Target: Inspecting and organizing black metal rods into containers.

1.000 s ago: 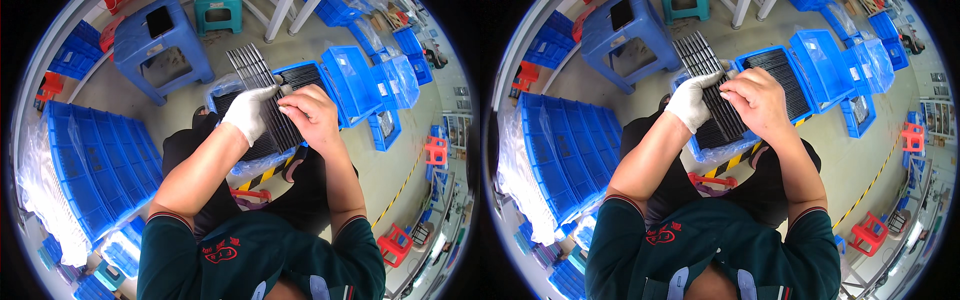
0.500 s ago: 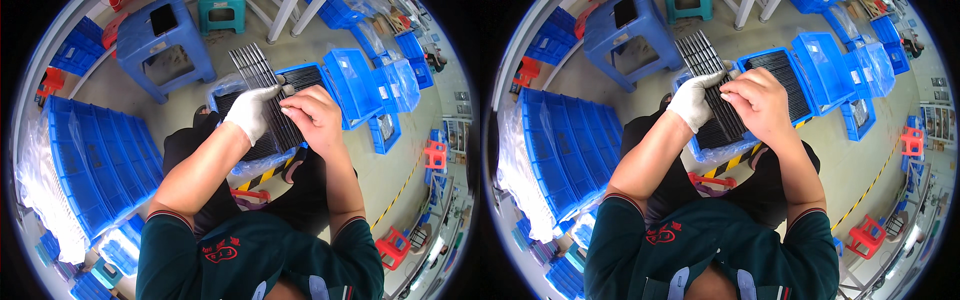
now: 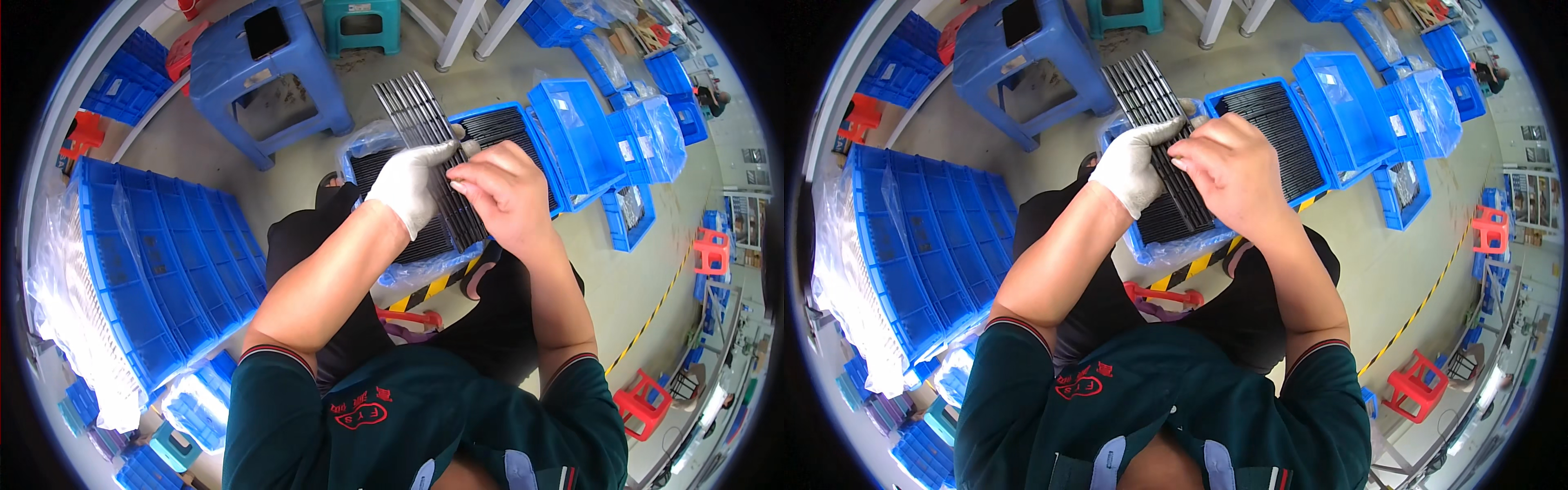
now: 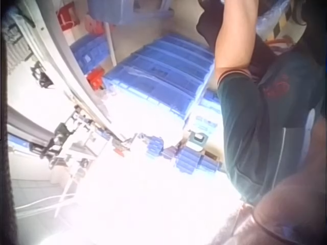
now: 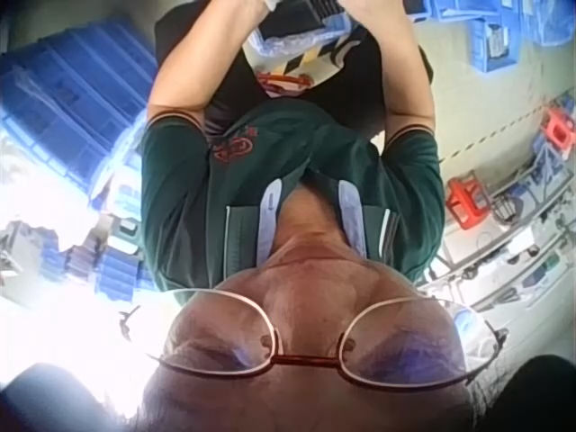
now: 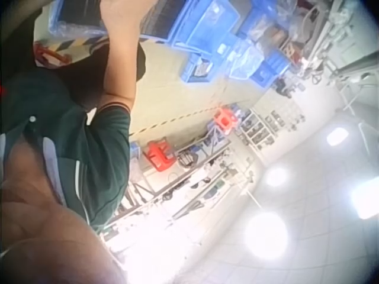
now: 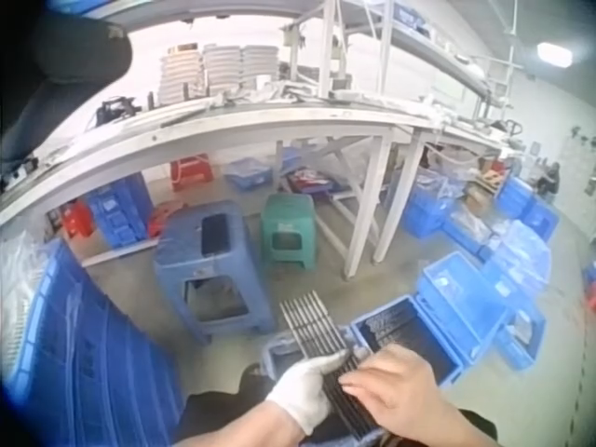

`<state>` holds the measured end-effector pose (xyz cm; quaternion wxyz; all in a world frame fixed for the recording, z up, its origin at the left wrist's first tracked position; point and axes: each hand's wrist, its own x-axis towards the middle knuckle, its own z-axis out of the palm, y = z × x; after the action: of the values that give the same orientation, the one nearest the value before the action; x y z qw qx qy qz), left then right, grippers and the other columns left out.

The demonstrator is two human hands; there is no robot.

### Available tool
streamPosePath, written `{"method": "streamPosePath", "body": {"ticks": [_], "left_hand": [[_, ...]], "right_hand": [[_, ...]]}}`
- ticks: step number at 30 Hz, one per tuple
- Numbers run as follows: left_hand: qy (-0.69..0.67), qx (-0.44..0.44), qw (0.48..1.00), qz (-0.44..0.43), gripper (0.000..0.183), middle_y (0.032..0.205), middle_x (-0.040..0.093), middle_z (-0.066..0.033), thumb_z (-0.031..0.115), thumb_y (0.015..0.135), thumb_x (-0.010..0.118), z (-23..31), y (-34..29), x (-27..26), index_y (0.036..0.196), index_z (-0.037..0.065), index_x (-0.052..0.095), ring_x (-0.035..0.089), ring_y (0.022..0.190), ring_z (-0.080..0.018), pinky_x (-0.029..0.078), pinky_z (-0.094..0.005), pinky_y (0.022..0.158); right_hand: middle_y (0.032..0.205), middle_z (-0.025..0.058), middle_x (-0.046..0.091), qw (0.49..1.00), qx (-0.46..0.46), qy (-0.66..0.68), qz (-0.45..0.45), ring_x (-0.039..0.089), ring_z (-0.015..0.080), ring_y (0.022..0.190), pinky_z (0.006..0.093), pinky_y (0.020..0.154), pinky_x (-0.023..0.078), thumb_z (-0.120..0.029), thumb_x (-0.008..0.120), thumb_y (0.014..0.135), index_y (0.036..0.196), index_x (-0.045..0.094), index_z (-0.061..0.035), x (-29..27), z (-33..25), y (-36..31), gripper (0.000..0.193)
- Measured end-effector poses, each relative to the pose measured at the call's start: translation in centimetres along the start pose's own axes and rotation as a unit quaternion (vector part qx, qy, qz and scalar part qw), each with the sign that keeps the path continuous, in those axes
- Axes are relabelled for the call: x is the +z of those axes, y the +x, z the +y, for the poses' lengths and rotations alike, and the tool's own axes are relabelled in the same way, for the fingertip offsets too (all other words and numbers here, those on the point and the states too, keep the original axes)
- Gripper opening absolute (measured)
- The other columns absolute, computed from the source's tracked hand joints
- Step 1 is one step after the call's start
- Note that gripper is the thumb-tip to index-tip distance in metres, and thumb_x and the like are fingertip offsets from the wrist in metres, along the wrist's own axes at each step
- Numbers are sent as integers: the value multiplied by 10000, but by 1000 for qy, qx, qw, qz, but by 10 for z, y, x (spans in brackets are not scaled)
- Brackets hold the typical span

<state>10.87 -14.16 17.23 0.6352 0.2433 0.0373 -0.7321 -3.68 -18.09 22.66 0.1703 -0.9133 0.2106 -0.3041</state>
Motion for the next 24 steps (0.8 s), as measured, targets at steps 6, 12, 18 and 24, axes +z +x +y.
{"method": "streamPosePath", "body": {"ticks": [6, 12, 18, 24], "left_hand": [[-2, -10, 1000, 29, 205, 1050, 664, -117, 70, 966, 515, -1, 1, -1, 1136, 34, 625, 650, 949, -229, 544, -344, 839], [12, 1, 1000, 29, 192, 1049, 660, -122, 70, 963, 517, -1, -3, 6, 1119, 30, 621, 645, 959, -235, 539, -358, 856], [-15, -4, 1000, 7, 205, 1056, 644, -130, 69, 973, 498, -1, -1, 7, 1144, 12, 596, 640, 964, -239, 541, -358, 863], [-5, 8, 1000, 2, 224, 1053, 642, -125, 71, 975, 494, 0, -2, 7, 1165, 12, 595, 636, 966, -230, 542, -349, 861]], "right_hand": [[795, 11, 617, 997, -37, -74, -3, 583, 216, 751, 349, 654, 475, -94, 764, 672, 809, 705, -101, 1, -2, 1, 150], [788, 10, 609, 995, -36, -87, -11, 575, 219, 755, 353, 658, 469, -101, 771, 668, 805, 702, -109, 3, 4, -2, 154], [806, 20, 622, 996, -34, -68, 45, 582, 236, 754, 352, 666, 467, -86, 763, 689, 821, 700, -109, 0, -2, -2, 148], [777, 35, 635, 997, 20, 26, 67, 583, 239, 723, 340, 635, 475, -43, 748, 722, 835, 701, -92, 0, -3, -2, 132]]}}
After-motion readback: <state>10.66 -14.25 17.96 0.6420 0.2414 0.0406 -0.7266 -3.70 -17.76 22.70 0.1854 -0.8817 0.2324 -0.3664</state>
